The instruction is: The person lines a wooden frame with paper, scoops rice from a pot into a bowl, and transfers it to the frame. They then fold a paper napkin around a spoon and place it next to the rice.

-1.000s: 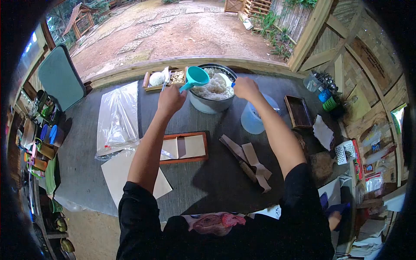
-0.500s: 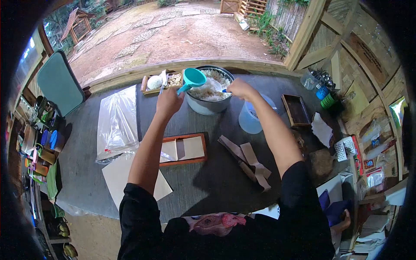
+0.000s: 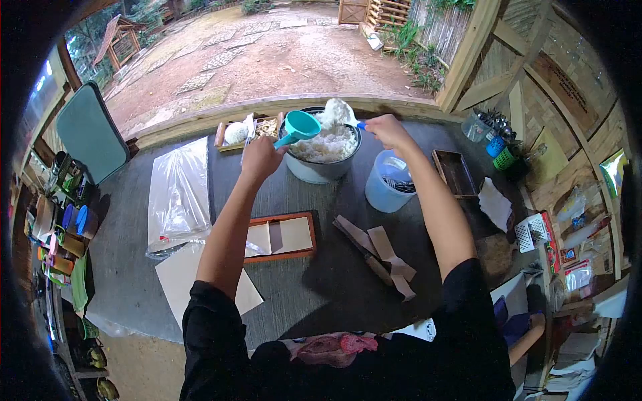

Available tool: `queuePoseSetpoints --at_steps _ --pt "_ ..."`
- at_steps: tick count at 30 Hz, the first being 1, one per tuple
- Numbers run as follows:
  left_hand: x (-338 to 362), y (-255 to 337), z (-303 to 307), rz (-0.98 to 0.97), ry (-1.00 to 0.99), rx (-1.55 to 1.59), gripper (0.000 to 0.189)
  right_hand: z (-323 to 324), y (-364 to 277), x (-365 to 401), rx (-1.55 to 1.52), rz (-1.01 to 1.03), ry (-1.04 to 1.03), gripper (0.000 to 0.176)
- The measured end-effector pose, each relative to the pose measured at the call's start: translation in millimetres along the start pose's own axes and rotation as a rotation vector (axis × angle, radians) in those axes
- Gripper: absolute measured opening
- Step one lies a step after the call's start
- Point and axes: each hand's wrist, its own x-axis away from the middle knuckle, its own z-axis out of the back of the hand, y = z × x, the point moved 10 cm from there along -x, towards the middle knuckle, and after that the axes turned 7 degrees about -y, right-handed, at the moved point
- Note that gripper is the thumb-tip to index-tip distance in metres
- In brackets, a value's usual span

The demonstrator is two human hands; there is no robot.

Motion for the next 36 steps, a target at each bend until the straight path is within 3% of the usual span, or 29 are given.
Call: queuePoseSetpoints --at_steps 3,5,7,10,14,16,23,26,29,36 --pt "4 17 7 -0.037 0.004 0.09 0.043 1 -15 4 0.012 0.097 0.136 0.023" --pt "-4 18 0 -0.036 0.022 0.095 0.042 -6 -52 12 0.338 0.472 0.284 0.034" --pt "-7 22 -3 -0.038 0.04 0.101 0.041 -22 -76 40 0.431 0.453 0.253 0.036" --pt "-7 25 -3 -0.035 0.065 0.141 0.041 -41 -103 68 0.922 0.557 0.432 0.041" --pt "-6 22 -3 -0.028 0.085 0.133 0.039 -34 -113 76 0.914 0.569 0.48 0.038" --pt "-6 21 -5 -0.036 0.089 0.148 0.039 -42 -109 70 0.962 0.639 0.368 0.04" --pt "-1 9 -6 -0.038 0.105 0.119 0.036 -30 -108 77 0.925 0.568 0.426 0.038" --pt "6 6 3 -0.003 0.066 0.098 0.037 -16 -104 71 0.956 0.517 0.505 0.02" --pt "14 3 10 0.053 0.069 0.062 0.037 -19 -83 46 1.055 0.417 0.467 0.017" --pt "18 -4 14 0.075 0.109 0.03 0.038 -51 -54 -5 1.124 0.425 0.496 0.014"
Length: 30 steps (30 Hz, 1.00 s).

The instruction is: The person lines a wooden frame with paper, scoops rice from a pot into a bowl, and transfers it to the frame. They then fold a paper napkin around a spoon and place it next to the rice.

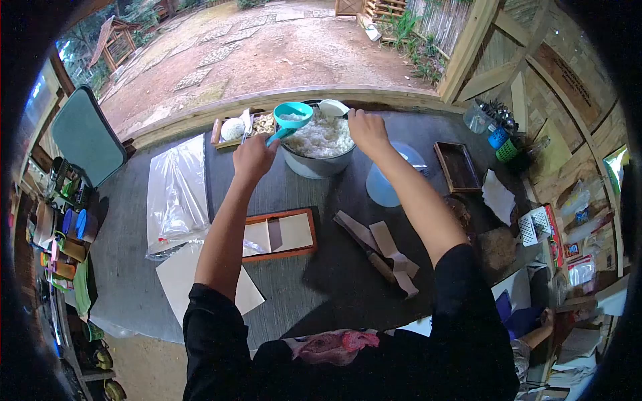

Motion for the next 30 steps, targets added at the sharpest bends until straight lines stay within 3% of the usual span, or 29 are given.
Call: queuePoseSetpoints --at_steps 5,12,14,17,21,23,26,30 --pt "3 -1 3 0.016 -0.014 -0.004 0.038 -15 -21 7 -0.056 0.085 -0.154 0.019" --pt "3 -4 2 0.005 0.006 -0.022 0.043 -8 -1 14 -0.221 0.034 -0.421 0.016" --pt "-2 -8 -3 0.009 -0.017 -0.024 0.044 -2 -6 18 -0.232 0.085 -0.519 0.023" --pt "0 -9 -2 0.018 -0.02 -0.026 0.045 -35 2 4 -0.245 0.168 -0.527 0.016" --pt "7 -7 8 0.016 0.014 -0.02 0.045 -27 10 -1 -0.362 0.2 -0.418 0.018" --pt "5 -11 6 0.024 0.007 -0.008 0.045 -35 8 1 -0.461 0.139 -0.537 0.022" --pt "4 -10 6 0.028 0.003 0.0 0.043 -59 5 0 -0.313 0.025 -0.541 0.026" --pt "1 -15 -3 0.035 0.001 -0.007 0.041 -44 -2 7 -0.31 0.119 -0.502 0.029"
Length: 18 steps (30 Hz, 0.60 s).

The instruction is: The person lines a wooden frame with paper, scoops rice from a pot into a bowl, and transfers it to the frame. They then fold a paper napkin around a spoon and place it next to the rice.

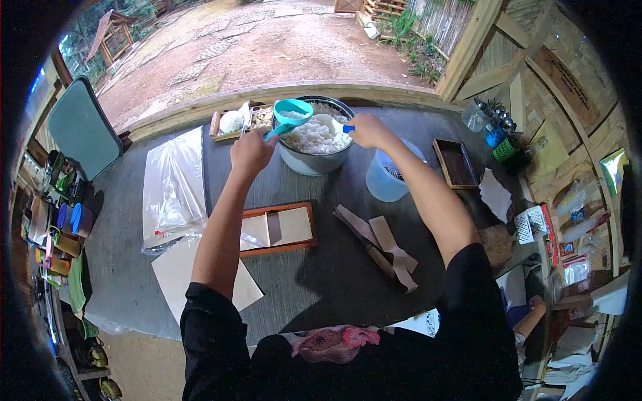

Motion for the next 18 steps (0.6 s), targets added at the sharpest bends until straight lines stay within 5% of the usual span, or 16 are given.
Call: queuePoseSetpoints --at_steps 3,8,11,18 --pt "9 3 4 -0.033 0.033 0.063 0.04 22 -14 12 -0.07 0.079 0.042 0.027" --pt "12 4 4 -0.016 -0.002 0.072 0.038 12 0 19 -0.095 -0.163 0.125 0.028" --pt "15 2 6 0.003 -0.004 0.074 0.038 18 4 20 -0.098 0.001 0.12 0.029" --pt "12 -2 3 0.005 -0.001 0.068 0.039 18 -5 23 -0.135 -0.066 0.112 0.026"
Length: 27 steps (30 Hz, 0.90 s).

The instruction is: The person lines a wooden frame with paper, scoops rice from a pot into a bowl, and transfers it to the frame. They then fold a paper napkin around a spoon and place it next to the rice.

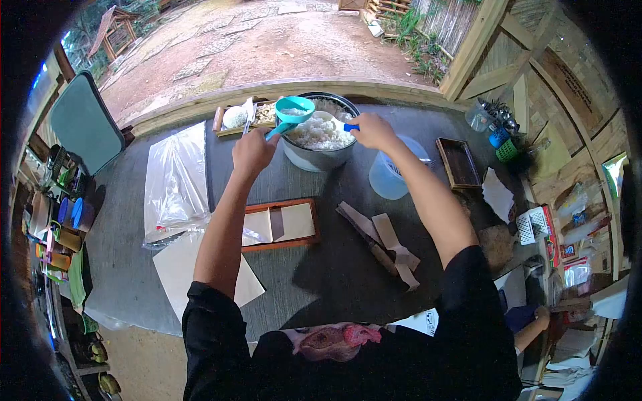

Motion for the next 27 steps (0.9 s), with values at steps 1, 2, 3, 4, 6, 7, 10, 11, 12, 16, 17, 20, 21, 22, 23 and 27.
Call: queuePoseSetpoints --at_steps 1,2,3,4,6,7,10,11,12,16,17,20,21,22,23,27 --pt "1 1 1 -0.001 -0.001 0.0 0.039 -7 3 -3 -0.065 0.028 -0.02 0.026" --pt "1 2 0 0.006 -0.007 -0.012 0.039 -13 7 -5 -0.131 0.056 -0.041 0.026" --pt "1 2 0 0.014 -0.012 -0.023 0.039 -12 11 -6 -0.13 0.055 -0.041 0.026" --pt "1 2 0 0.014 -0.011 -0.023 0.039 -14 11 -8 -0.158 0.101 -0.065 0.023" --pt "3 3 1 -0.005 -0.007 -0.014 0.039 -14 6 -9 -0.188 0.147 -0.087 0.021" --pt "3 4 1 -0.008 -0.008 -0.015 0.039 -22 16 -11 -0.343 -0.001 -0.161 0.018" --pt "1 2 0 0.002 -0.03 -0.04 0.039 -37 33 -7 -0.633 -0.239 -0.272 0.02" --pt "1 2 0 -0.007 -0.031 -0.041 0.039 -44 40 -3 -0.767 -0.33 -0.317 0.022" --pt "2 3 1 -0.017 -0.031 -0.042 0.039 -43 42 -2 -0.768 -0.329 -0.314 0.022" --pt "4 1 3 -0.011 -0.03 -0.05 0.038 -38 51 8 -0.878 -0.378 -0.304 0.023" --pt "2 -2 1 -0.026 -0.012 -0.056 0.038 -35 51 10 -0.887 -0.374 -0.301 0.024" --pt "5 1 6 -0.024 -0.003 -0.054 0.037 -21 55 11 -0.891 -0.351 -0.26 0.024" --pt "6 2 6 -0.004 -0.022 -0.043 0.036 -16 55 11 -0.89 -0.345 -0.255 0.024" --pt "5 3 5 -0.005 -0.019 -0.047 0.035 -8 56 11 -0.896 -0.337 -0.213 0.024" --pt "5 5 7 -0.006 -0.011 -0.048 0.035 -1 57 11 -0.902 -0.328 -0.172 0.024" --pt "1 11 3 0.025 -0.031 -0.071 0.035 14 53 11 -0.866 -0.321 -0.141 0.024"
